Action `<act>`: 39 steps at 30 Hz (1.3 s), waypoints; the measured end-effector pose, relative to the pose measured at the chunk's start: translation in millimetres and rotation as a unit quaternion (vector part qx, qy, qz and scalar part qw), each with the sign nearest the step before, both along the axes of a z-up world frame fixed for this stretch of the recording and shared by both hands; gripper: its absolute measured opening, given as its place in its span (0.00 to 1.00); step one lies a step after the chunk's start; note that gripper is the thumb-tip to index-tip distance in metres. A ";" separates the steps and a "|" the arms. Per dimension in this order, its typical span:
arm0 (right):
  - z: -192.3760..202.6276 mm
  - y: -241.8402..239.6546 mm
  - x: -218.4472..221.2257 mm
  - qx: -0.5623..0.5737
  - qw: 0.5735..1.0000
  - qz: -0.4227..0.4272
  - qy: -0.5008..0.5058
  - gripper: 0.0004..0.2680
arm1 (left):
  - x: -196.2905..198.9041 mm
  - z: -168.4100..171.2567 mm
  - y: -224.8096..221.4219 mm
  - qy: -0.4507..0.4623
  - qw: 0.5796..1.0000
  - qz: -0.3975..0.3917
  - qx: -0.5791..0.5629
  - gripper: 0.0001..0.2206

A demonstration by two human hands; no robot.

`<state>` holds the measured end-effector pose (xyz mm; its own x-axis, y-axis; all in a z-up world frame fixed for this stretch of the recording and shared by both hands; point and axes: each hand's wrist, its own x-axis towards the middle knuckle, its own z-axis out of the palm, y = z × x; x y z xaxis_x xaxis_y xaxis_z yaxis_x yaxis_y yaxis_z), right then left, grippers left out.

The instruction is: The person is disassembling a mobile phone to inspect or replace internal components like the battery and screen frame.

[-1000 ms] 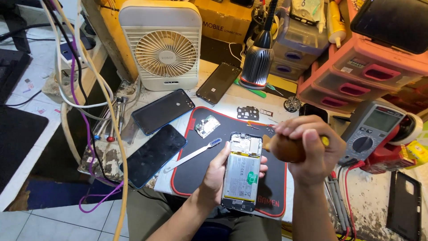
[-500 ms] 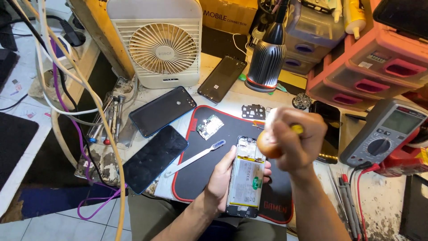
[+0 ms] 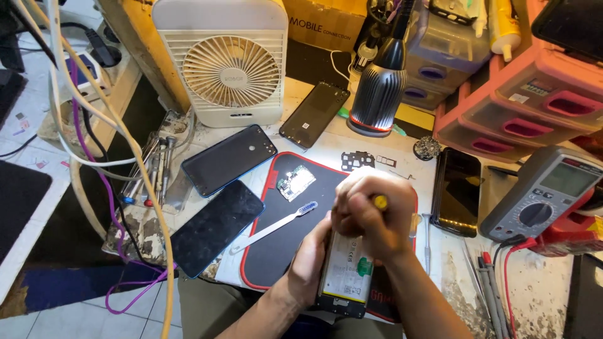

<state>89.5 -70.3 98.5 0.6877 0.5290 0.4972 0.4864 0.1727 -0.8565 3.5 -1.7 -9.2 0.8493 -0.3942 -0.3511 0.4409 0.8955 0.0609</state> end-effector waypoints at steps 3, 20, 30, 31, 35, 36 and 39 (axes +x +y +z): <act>3.3 1.5 -2.5 0.025 0.999 0.001 -0.022 0.14 | 0.0 -0.1 -5.7 -0.031 0.995 0.056 -0.082 0.28; 35.1 -16.8 -20.9 0.037 0.994 0.084 -0.066 0.14 | -5.3 22.0 -9.2 -0.063 0.988 0.074 0.117 0.16; 49.2 -23.5 -33.8 0.059 0.989 0.101 -0.089 0.15 | -5.7 25.5 -9.0 -0.013 0.965 0.077 0.249 0.22; 47.5 -23.6 -30.1 0.057 0.989 0.102 -0.089 0.15 | -6.1 27.3 -9.3 -0.014 0.966 0.077 0.248 0.22; 49.0 -30.4 -24.6 0.093 0.995 -0.002 -0.039 0.13 | -9.3 32.7 -9.0 -0.060 0.956 0.079 0.276 0.23; 51.8 -33.0 -24.5 0.120 0.993 -0.010 0.010 0.12 | -9.5 33.8 -7.9 -0.078 0.956 0.076 0.273 0.33; 53.2 -33.3 -33.6 0.072 0.996 0.019 -0.051 0.15 | -11.9 35.8 -4.8 -0.107 0.954 0.079 0.268 0.32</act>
